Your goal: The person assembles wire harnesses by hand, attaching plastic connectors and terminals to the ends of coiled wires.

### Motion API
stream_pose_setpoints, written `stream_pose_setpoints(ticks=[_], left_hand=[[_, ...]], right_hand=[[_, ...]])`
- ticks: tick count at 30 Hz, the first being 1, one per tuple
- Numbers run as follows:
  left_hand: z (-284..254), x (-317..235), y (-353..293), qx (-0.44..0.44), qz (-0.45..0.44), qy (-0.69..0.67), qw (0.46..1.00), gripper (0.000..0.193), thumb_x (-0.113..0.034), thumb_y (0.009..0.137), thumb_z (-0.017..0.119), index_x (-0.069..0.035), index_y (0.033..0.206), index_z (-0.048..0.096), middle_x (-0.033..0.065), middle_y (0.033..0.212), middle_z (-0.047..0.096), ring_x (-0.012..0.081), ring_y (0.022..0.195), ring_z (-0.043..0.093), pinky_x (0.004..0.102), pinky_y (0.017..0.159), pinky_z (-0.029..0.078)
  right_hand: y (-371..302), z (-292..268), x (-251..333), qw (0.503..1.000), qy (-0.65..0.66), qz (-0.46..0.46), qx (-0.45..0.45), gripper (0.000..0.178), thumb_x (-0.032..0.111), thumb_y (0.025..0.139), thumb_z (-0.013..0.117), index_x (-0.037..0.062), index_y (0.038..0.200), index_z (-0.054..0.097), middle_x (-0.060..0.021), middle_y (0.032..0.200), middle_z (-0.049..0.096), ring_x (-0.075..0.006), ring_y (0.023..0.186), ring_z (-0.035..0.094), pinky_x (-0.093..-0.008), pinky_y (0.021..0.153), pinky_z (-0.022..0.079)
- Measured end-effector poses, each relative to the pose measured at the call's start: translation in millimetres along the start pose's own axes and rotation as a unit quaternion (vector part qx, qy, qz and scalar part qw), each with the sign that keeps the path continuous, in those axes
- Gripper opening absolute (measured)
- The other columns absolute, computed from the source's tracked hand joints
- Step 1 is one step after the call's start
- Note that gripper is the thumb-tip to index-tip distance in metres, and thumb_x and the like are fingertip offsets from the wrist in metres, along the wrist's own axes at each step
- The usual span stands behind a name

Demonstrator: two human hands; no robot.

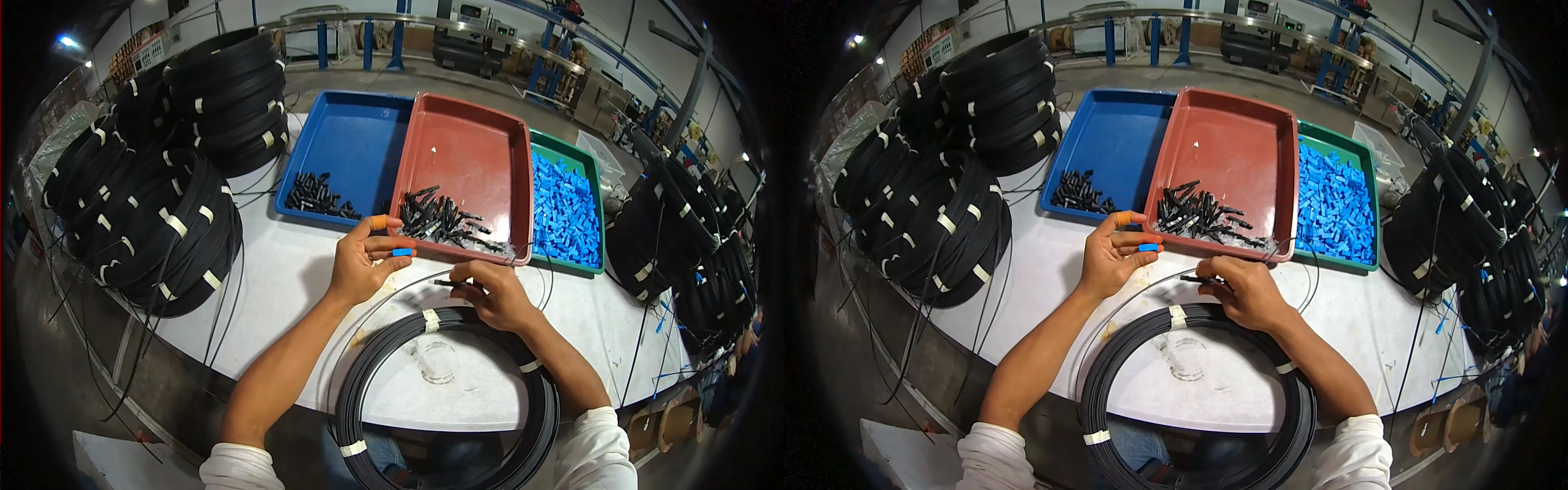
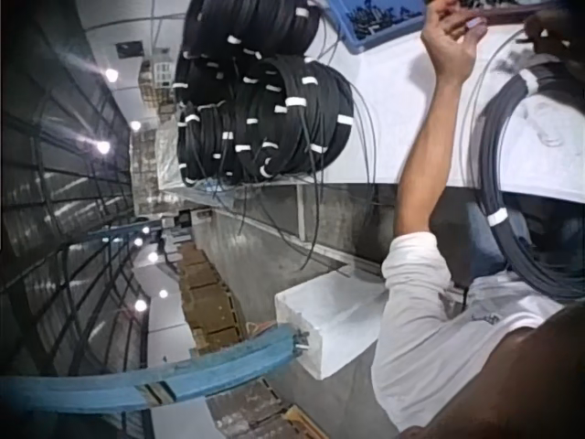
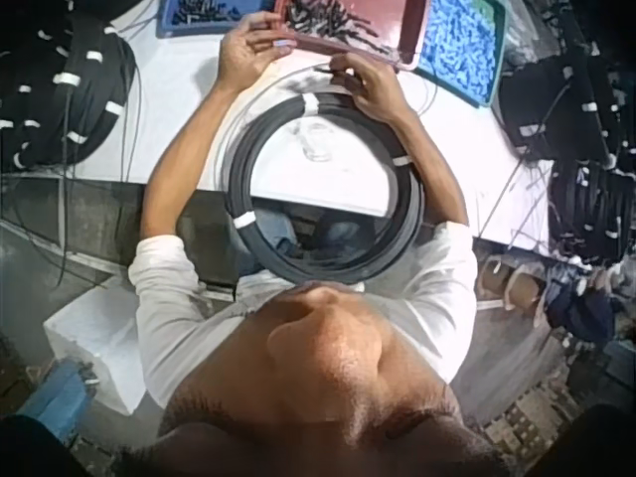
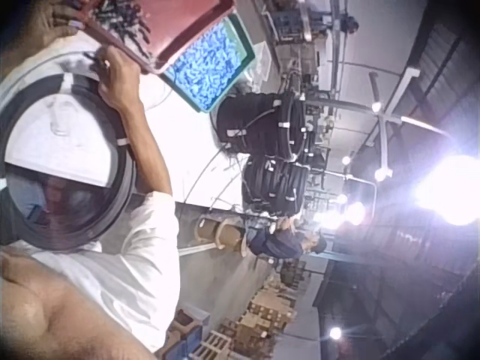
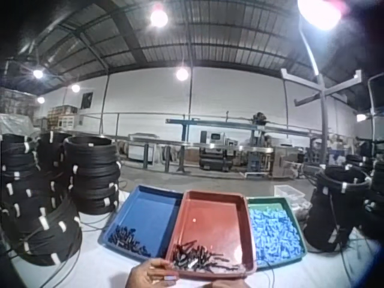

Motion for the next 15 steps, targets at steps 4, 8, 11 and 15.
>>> stream_pose_setpoints(ticks=[4, 8, 11, 15], left_hand=[[14.6, -8.3, -8.1, 0.011, -0.035, 0.005, 0.999, 0.056, 0.008, 0.079, 0.078, 0.0, 0.126, 0.048, 0.0195, 0.103, 0.072, 0.022, 0.097, 0.072, 0.0304, 0.085, 0.06], [25.9, -18.2, -13.2, 0.003, -0.018, -0.005, 1.0, 0.053, 0.008, 0.079, 0.078, 0.001, 0.123, 0.05, 0.0186, 0.1, 0.072, 0.0228, 0.097, 0.072, 0.0301, 0.085, 0.06], [33.3, -23.1, -15.1, 0.021, 0.013, -0.007, 1.0, 0.04, 0.005, 0.084, 0.075, 0.003, 0.118, 0.055, 0.0189, 0.099, 0.071, 0.0243, 0.095, 0.073, 0.0305, 0.082, 0.062], [26.5, -8.4, -16.2, 0.02, 0.013, -0.002, 1.0, 0.015, -0.004, 0.093, 0.068, 0.006, 0.105, 0.065, 0.0152, 0.093, 0.071, 0.025, 0.087, 0.074, 0.0323, 0.075, 0.064]], right_hand=[[-3.0, -8.7, -0.4, 0.997, -0.032, -0.028, -0.07, 0.031, -0.007, 0.077, 0.073, 0.005, 0.104, 0.064, -0.0106, 0.095, 0.068, -0.0302, 0.08, 0.069, -0.0372, 0.064, 0.054], [-4.1, -7.3, 7.4, 0.991, -0.073, -0.082, -0.071, 0.03, -0.003, 0.078, 0.072, 0.0097, 0.105, 0.065, -0.0064, 0.085, 0.063, -0.0272, 0.07, 0.065, -0.0376, 0.055, 0.049], [-4.6, -5.7, 4.7, 0.991, -0.077, -0.098, -0.056, 0.033, -0.003, 0.078, 0.071, 0.0112, 0.107, 0.065, -0.0055, 0.086, 0.059, -0.0263, 0.069, 0.064, -0.0383, 0.055, 0.049], [-5.2, -4.5, 5.5, 0.993, -0.067, -0.083, -0.046, 0.035, -0.004, 0.078, 0.07, 0.0118, 0.109, 0.065, -0.0056, 0.088, 0.058, -0.0265, 0.069, 0.062, -0.038, 0.055, 0.05]])
Point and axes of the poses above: each hand's wrist, its own y-axis towards the middle knuckle, its own z-axis out of the palm, x = y × z, the point moved 6 cm from there along y, towards the middle knuckle
